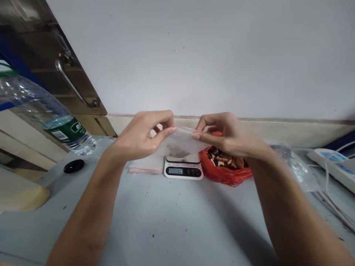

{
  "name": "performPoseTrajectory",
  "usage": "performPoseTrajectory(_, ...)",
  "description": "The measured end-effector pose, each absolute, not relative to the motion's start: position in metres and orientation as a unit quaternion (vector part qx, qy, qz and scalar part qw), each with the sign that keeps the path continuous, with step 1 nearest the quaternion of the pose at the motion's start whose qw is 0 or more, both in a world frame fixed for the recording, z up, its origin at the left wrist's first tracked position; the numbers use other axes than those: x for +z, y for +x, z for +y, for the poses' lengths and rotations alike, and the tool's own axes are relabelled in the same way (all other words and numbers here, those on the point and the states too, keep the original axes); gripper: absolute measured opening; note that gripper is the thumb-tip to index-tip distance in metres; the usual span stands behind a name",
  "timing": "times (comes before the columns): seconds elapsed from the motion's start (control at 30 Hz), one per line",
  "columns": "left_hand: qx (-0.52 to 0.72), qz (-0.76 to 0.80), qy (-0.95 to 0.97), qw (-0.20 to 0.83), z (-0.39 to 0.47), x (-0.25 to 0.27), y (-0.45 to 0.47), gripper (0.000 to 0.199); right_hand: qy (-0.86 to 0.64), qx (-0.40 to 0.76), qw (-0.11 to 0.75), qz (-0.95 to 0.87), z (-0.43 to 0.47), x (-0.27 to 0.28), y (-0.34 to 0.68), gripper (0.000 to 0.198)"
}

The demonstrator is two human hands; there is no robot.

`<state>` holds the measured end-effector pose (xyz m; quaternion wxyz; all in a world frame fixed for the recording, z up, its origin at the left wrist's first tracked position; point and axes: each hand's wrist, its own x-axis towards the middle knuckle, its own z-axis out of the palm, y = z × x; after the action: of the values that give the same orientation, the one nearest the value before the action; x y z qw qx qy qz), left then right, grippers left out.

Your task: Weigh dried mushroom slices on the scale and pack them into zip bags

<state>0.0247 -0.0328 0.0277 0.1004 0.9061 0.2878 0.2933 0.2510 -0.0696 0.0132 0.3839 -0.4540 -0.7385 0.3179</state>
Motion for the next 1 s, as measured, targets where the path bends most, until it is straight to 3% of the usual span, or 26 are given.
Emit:
performPoseTrajectory(0.2, 0.277, 0.328, 0.897, 0.105, -0.033, 0.035, 0.017, 0.018, -0.493, 0.281, 0.342, -0.749, -0.072, 0.017, 0.274, 0.041)
performPoseTrajectory(0.6, 0.282, 0.352, 0.886, 0.108, -0.036, 0.039, 0.02, 0.018, -0.531, 0.232, 0.355, -0.734, -0.067, 0.018, 0.29, 0.046)
performPoseTrajectory(0.73, 0.323, 0.344, 0.879, 0.06, -0.039, 0.045, 0.027, 0.017, -0.523, 0.247, 0.333, -0.745, -0.074, 0.026, 0.291, 0.041)
performPoseTrajectory(0.93, 0.33, 0.236, 0.914, 0.024, -0.053, 0.053, 0.079, 0.02, -0.456, 0.312, 0.21, -0.807, -0.091, 0.03, 0.292, 0.026)
performPoseTrajectory(1.0, 0.355, 0.221, 0.908, 0.019, -0.06, 0.05, 0.098, 0.025, -0.467, 0.298, 0.24, -0.798, -0.097, 0.025, 0.302, 0.025)
